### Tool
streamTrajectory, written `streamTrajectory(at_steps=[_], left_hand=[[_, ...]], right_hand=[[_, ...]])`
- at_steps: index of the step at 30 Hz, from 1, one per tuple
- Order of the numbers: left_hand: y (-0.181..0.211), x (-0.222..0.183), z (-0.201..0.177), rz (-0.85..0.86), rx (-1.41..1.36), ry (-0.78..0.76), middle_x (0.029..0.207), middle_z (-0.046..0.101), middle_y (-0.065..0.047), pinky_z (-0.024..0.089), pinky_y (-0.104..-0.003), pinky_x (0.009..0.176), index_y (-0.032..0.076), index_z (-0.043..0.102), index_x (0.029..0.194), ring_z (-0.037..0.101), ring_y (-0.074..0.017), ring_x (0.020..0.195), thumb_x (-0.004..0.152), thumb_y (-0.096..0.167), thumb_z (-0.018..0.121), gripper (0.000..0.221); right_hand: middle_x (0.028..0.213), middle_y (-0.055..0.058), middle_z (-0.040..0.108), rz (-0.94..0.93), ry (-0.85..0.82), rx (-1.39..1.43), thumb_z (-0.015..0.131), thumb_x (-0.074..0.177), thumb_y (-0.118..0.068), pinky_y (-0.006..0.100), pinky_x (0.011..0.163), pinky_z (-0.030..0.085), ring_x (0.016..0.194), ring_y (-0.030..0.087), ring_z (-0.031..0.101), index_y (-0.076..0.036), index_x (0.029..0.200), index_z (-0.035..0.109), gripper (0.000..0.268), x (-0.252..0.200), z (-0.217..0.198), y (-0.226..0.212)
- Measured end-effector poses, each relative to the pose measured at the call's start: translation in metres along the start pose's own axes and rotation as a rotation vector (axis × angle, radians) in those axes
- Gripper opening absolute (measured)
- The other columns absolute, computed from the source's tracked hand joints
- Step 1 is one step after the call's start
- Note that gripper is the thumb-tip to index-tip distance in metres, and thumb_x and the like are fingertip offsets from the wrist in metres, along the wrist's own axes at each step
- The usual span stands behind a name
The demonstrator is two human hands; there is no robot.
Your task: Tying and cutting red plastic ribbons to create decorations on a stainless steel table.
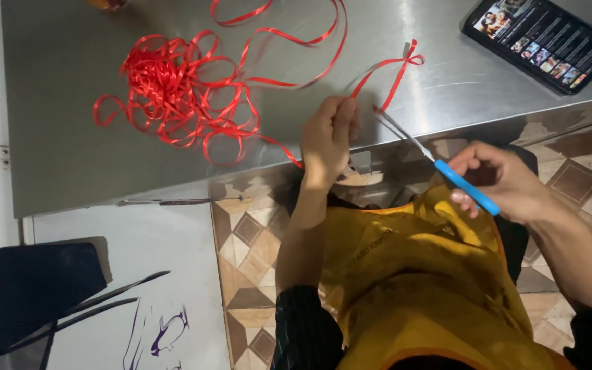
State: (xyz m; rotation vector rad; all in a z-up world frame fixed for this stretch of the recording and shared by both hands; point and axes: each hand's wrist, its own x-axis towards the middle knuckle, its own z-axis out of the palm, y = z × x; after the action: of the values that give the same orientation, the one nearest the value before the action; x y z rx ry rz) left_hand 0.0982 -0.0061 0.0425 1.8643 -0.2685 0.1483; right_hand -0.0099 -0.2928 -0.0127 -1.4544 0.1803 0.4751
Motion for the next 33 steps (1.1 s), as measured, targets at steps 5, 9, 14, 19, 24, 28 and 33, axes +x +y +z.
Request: streamTrajectory(at_steps=[5,9,14,19,24,28,33], left_hand=[[0.001,0.000,0.001,-0.050,-0.053,-0.032,0.067,0.063,-0.002,0.049,-0.026,0.057,0.004,0.067,0.100,0.058,-0.0085,0.057,0.108,0.024,0.056,0.024],[-0.002,0.003,-0.001,-0.042,-0.026,-0.028,0.065,0.059,-0.002,0.046,-0.026,0.056,0.004,0.067,0.100,0.054,-0.0081,0.056,0.108,0.022,0.057,0.023],[-0.008,0.005,-0.004,0.017,-0.043,-0.020,0.073,0.060,-0.003,0.047,-0.027,0.060,0.003,0.066,0.102,0.054,-0.0090,0.063,0.107,0.018,0.056,0.019],[-0.017,0.009,-0.002,0.175,-0.006,0.024,0.089,0.065,-0.007,0.049,-0.028,0.074,0.002,0.066,0.101,0.059,-0.0135,0.077,0.107,0.016,0.059,0.017],[-0.026,0.014,-0.002,0.208,-0.109,0.059,0.099,0.066,-0.009,0.052,-0.030,0.083,0.001,0.063,0.103,0.064,-0.0170,0.089,0.107,0.015,0.058,0.015],[-0.024,0.016,-0.001,0.211,-0.161,0.035,0.099,0.066,-0.009,0.052,-0.030,0.083,0.002,0.063,0.104,0.066,-0.0201,0.090,0.105,0.013,0.060,0.011],[-0.006,0.012,-0.003,0.310,0.011,0.000,0.099,0.062,-0.010,0.051,-0.032,0.079,0.004,0.066,0.100,0.063,-0.0245,0.087,0.102,0.009,0.064,0.006]], right_hand=[[0.085,0.007,0.067,-0.008,-0.030,0.047,0.077,0.076,0.007,0.029,0.049,0.054,0.063,0.014,0.066,-0.002,0.110,0.064,0.038,-0.003,-0.006,0.010],[0.086,0.006,0.066,0.029,-0.067,-0.059,0.079,0.072,0.008,0.028,0.053,0.054,0.061,0.013,0.064,-0.001,0.112,0.065,0.043,-0.010,-0.016,-0.004],[0.084,0.009,0.075,-0.289,-0.084,-0.170,0.077,0.071,0.001,0.027,0.053,0.065,0.062,0.014,0.076,-0.001,0.120,0.061,0.051,-0.024,-0.041,-0.023],[0.086,0.012,0.071,-0.417,-0.031,-0.292,0.082,0.070,0.004,0.029,0.052,0.055,0.064,0.015,0.070,0.000,0.122,0.063,0.055,-0.021,-0.057,-0.016],[0.097,0.006,0.069,-0.723,0.185,-0.197,0.083,0.091,-0.008,0.021,0.072,0.060,0.082,0.008,0.071,-0.007,0.122,0.054,0.043,-0.039,-0.047,-0.026],[0.089,0.006,0.068,-0.360,0.163,-0.228,0.082,0.073,-0.006,0.029,0.056,0.058,0.065,0.012,0.070,-0.007,0.118,0.061,0.050,-0.030,-0.018,-0.040],[0.082,0.010,0.068,-0.023,-0.016,-0.102,0.080,0.075,0.002,0.029,0.046,0.054,0.059,0.014,0.065,-0.002,0.109,0.065,0.038,-0.005,0.003,-0.017]])
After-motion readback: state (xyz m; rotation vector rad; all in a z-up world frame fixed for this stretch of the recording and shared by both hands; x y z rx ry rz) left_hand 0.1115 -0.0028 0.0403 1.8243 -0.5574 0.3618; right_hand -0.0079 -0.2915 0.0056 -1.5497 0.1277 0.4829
